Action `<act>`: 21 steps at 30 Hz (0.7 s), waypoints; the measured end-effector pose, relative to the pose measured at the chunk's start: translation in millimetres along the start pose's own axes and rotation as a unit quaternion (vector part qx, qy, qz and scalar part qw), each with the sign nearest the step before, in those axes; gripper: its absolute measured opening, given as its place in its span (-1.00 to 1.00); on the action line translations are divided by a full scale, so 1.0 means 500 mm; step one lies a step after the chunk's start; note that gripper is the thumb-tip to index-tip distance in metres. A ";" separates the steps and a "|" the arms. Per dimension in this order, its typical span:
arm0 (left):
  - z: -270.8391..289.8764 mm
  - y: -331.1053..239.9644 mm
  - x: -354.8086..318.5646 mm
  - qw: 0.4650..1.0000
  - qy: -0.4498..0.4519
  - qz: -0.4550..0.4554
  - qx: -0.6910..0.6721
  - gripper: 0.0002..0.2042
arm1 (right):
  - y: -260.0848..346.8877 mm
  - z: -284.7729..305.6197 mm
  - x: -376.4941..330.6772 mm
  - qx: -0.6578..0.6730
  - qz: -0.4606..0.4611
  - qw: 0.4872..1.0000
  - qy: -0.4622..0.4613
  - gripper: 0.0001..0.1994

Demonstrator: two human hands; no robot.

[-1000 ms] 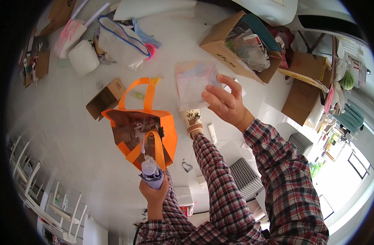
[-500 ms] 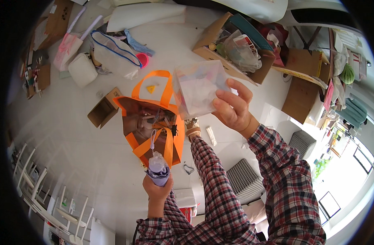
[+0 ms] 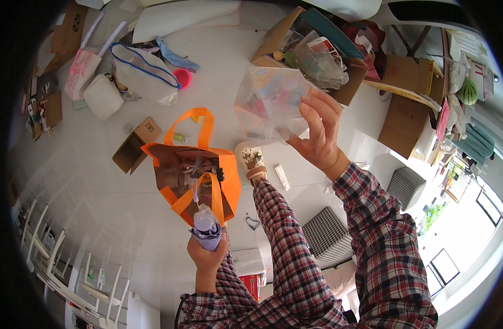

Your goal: The person sits on the floor and organizes various small items, including a notebook, a purple bottle, a pink container, and a small jar, into an orange bag and a cardboard box. They handle each item individually, placing them into the containers.

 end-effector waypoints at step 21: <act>0.000 0.011 0.007 0.998 0.005 0.069 -0.006 -0.71 | -0.411 -0.021 -0.023 -0.293 -0.251 0.922 -0.039 -0.13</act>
Point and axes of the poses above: each hand's wrist, its own x-axis towards the middle knuckle, its own z-axis out of the back of the hand, y = z × x, the point moved 9 cm from there along x, towards the middle knuckle, and after that the axes turned 12 degrees about -y, right-handed, at the moved point
